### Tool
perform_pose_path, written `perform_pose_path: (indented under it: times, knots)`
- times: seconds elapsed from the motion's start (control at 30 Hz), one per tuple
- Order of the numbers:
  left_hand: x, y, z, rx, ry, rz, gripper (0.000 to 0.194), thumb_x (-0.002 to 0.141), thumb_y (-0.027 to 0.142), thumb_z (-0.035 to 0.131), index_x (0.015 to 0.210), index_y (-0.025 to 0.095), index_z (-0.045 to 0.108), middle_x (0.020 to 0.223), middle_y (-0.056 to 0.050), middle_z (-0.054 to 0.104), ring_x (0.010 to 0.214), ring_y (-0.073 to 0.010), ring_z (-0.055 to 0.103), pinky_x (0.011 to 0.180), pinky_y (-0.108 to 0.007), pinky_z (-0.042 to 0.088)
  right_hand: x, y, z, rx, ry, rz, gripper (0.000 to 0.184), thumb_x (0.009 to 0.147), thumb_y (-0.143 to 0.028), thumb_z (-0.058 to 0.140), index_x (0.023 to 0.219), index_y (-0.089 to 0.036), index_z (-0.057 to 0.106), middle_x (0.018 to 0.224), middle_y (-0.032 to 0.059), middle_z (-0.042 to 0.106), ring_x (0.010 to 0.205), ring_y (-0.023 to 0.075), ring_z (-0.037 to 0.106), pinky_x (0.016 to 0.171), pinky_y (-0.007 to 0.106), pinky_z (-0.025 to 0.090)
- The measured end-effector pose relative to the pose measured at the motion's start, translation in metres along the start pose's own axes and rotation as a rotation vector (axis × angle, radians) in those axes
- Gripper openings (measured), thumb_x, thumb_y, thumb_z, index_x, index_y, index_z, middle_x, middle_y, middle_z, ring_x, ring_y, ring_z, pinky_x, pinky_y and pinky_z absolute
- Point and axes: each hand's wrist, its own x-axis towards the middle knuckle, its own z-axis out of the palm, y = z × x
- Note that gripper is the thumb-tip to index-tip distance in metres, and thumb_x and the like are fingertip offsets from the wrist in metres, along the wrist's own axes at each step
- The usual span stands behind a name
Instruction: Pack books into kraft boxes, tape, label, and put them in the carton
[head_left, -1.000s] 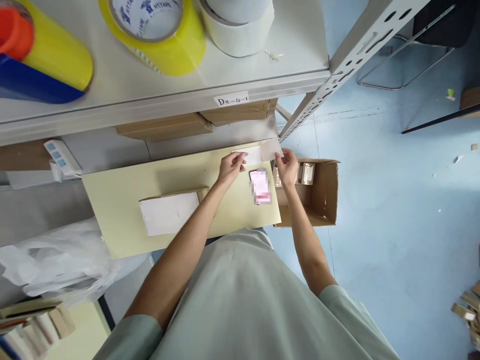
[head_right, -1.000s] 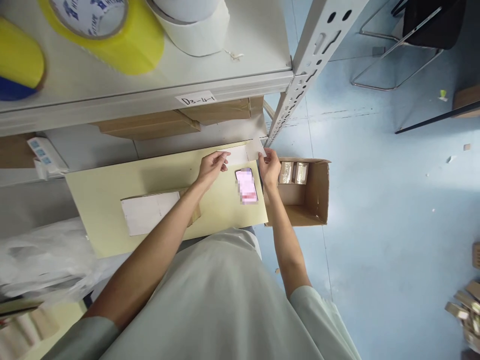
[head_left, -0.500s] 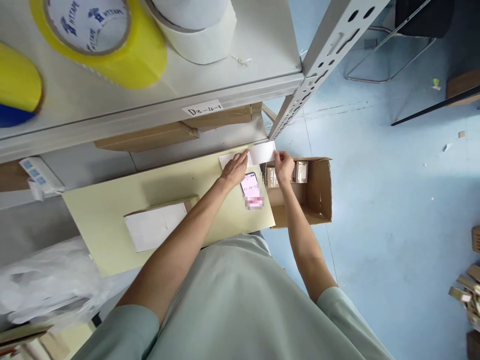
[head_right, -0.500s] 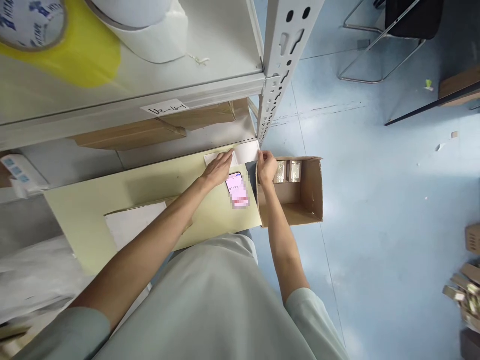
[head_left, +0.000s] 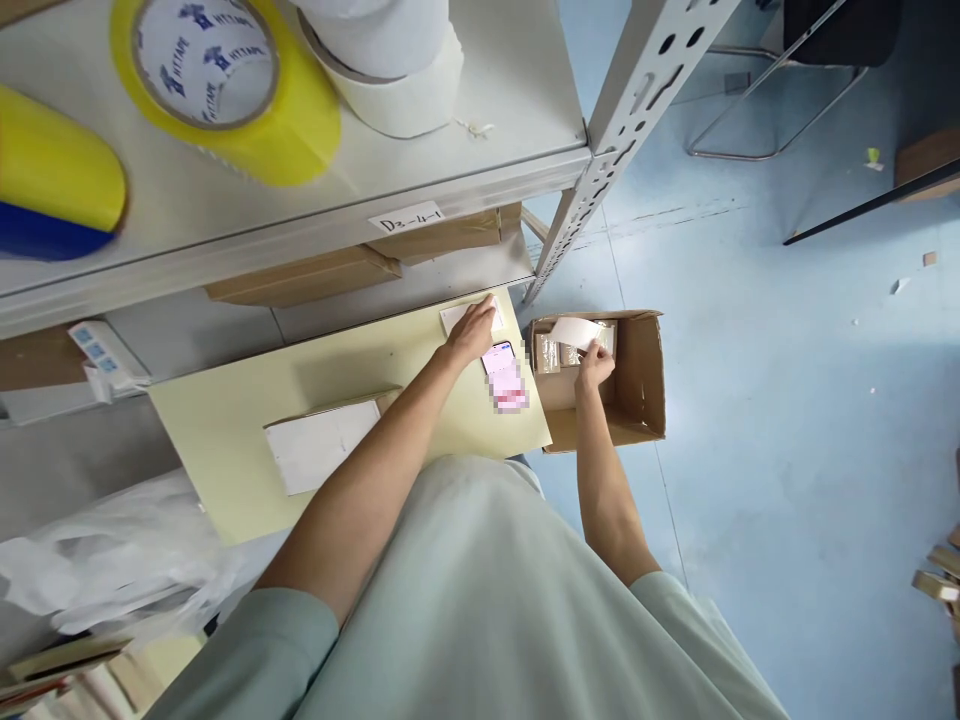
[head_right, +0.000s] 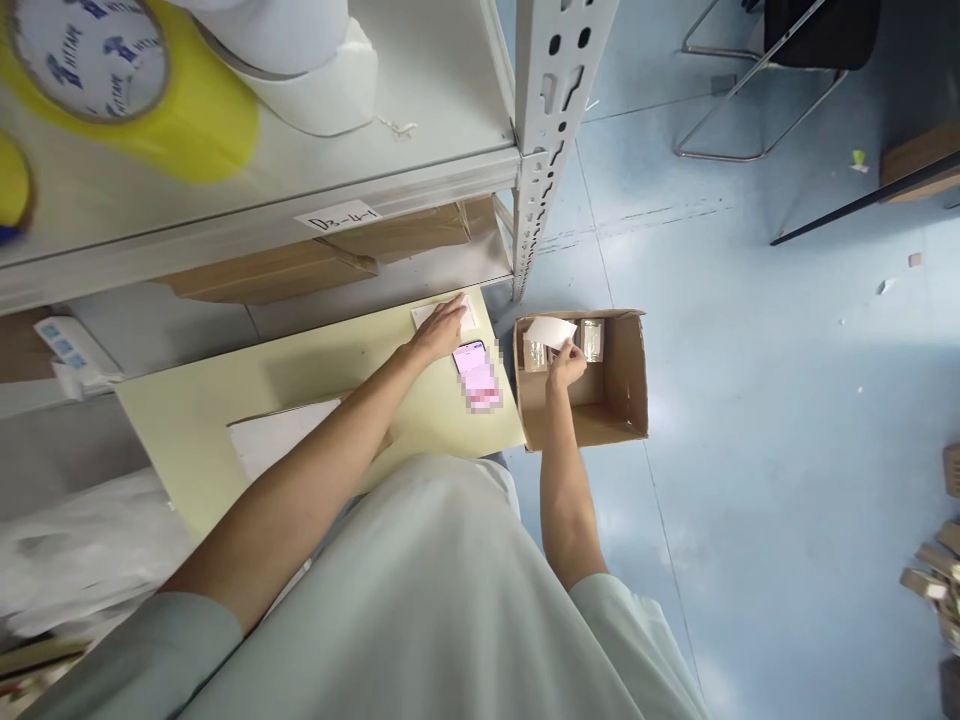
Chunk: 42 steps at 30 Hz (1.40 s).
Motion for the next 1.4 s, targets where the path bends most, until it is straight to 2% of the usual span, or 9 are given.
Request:
perform_pose_path:
  times: [0.13, 0.2, 0.27, 0.33, 0.47, 0.57, 0.67, 1.03, 1.4]
  knots:
    - [-0.019, 0.005, -0.005, -0.197, 0.194, -0.099, 0.053, 0.104, 0.014, 0.05, 0.156, 0.009, 0.06, 0.164, -0.02, 0.062, 0.153, -0.03, 0.058, 0.131, -0.044, 0.043, -0.021, -0.002, -0.029, 0.136, -0.131, -0.075, 0.047, 0.098, -0.065, 0.064, 0.085, -0.019, 0.066, 0.08, 0.0074, 0.074, 0.078, 0.0219, 0.075, 0.075, 0.033, 0.064]
    - [-0.041, 0.007, -0.006, -0.292, 0.273, -0.169, 0.046, 0.109, 0.023, 0.051, 0.152, 0.014, 0.065, 0.129, -0.015, 0.082, 0.13, -0.0292, 0.074, 0.12, -0.043, 0.051, -0.039, -0.008, -0.039, 0.163, -0.222, -0.122, 0.054, 0.093, -0.074, 0.068, 0.083, -0.021, 0.063, 0.076, 0.0032, 0.069, 0.076, 0.0199, 0.071, 0.076, 0.033, 0.064]
    - [-0.07, 0.01, -0.005, -0.406, 0.301, -0.231, 0.042, 0.109, 0.029, 0.053, 0.146, 0.018, 0.07, 0.099, -0.009, 0.084, 0.103, -0.0269, 0.08, 0.107, -0.04, 0.058, -0.06, -0.017, -0.047, 0.187, -0.336, -0.154, 0.057, 0.089, -0.078, 0.071, 0.081, -0.022, 0.062, 0.075, 0.0008, 0.066, 0.076, 0.0183, 0.069, 0.078, 0.033, 0.064]
    - [-0.104, 0.014, -0.004, -0.548, 0.329, -0.269, 0.045, 0.104, 0.029, 0.059, 0.146, 0.018, 0.069, 0.107, -0.01, 0.083, 0.093, -0.0237, 0.079, 0.096, -0.037, 0.061, -0.082, -0.026, -0.056, 0.208, -0.443, -0.168, 0.058, 0.089, -0.078, 0.072, 0.08, -0.022, 0.062, 0.077, 0.0004, 0.066, 0.076, 0.0176, 0.068, 0.079, 0.033, 0.064]
    - [-0.179, 0.031, -0.009, -0.926, 0.263, -0.252, 0.063, 0.087, 0.033, 0.073, 0.148, 0.02, 0.067, 0.153, -0.017, 0.068, 0.114, -0.0253, 0.075, 0.093, -0.038, 0.062, -0.125, -0.044, -0.07, 0.248, -0.62, -0.154, 0.054, 0.089, -0.074, 0.078, 0.085, -0.021, 0.068, 0.082, 0.0013, 0.07, 0.077, 0.017, 0.067, 0.076, 0.032, 0.061]
    - [-0.231, 0.045, -0.019, -1.152, 0.164, -0.224, 0.056, 0.082, 0.045, 0.08, 0.132, 0.02, 0.077, 0.135, -0.014, 0.079, 0.104, -0.0258, 0.075, 0.096, -0.042, 0.06, -0.153, -0.056, -0.074, 0.283, -0.753, -0.129, 0.051, 0.089, -0.072, 0.08, 0.088, -0.022, 0.071, 0.082, 0.0005, 0.07, 0.074, 0.0158, 0.065, 0.072, 0.03, 0.06]
    - [-0.271, 0.053, -0.029, -1.265, 0.235, -0.215, 0.039, 0.082, 0.048, 0.08, 0.109, 0.019, 0.083, 0.115, -0.012, 0.084, 0.088, -0.0214, 0.071, 0.088, -0.039, 0.058, -0.177, -0.067, -0.074, 0.272, -0.86, -0.143, 0.052, 0.09, -0.074, 0.079, 0.09, -0.023, 0.072, 0.083, -0.0003, 0.069, 0.073, 0.0151, 0.064, 0.07, 0.03, 0.061]
    - [-0.361, 0.038, -0.071, -1.133, 0.429, -0.084, 0.022, 0.088, 0.045, 0.078, 0.086, 0.023, 0.077, 0.089, -0.007, 0.082, 0.085, -0.0234, 0.076, 0.078, -0.037, 0.062, -0.259, -0.101, -0.078, 0.23, -0.931, -0.301, 0.048, 0.087, -0.071, 0.085, 0.088, -0.024, 0.074, 0.086, -0.0005, 0.068, 0.072, 0.0126, 0.061, 0.07, 0.028, 0.063]
    - [-0.43, -0.023, -0.088, -1.108, 0.497, 0.044, 0.022, 0.088, 0.043, 0.078, 0.082, 0.023, 0.075, 0.084, -0.004, 0.079, 0.082, -0.0219, 0.074, 0.08, -0.035, 0.062, -0.356, -0.096, -0.068, 0.071, -0.869, -0.456, 0.048, 0.094, -0.073, 0.074, 0.089, -0.026, 0.07, 0.085, -0.0005, 0.065, 0.075, 0.0143, 0.062, 0.074, 0.029, 0.062]
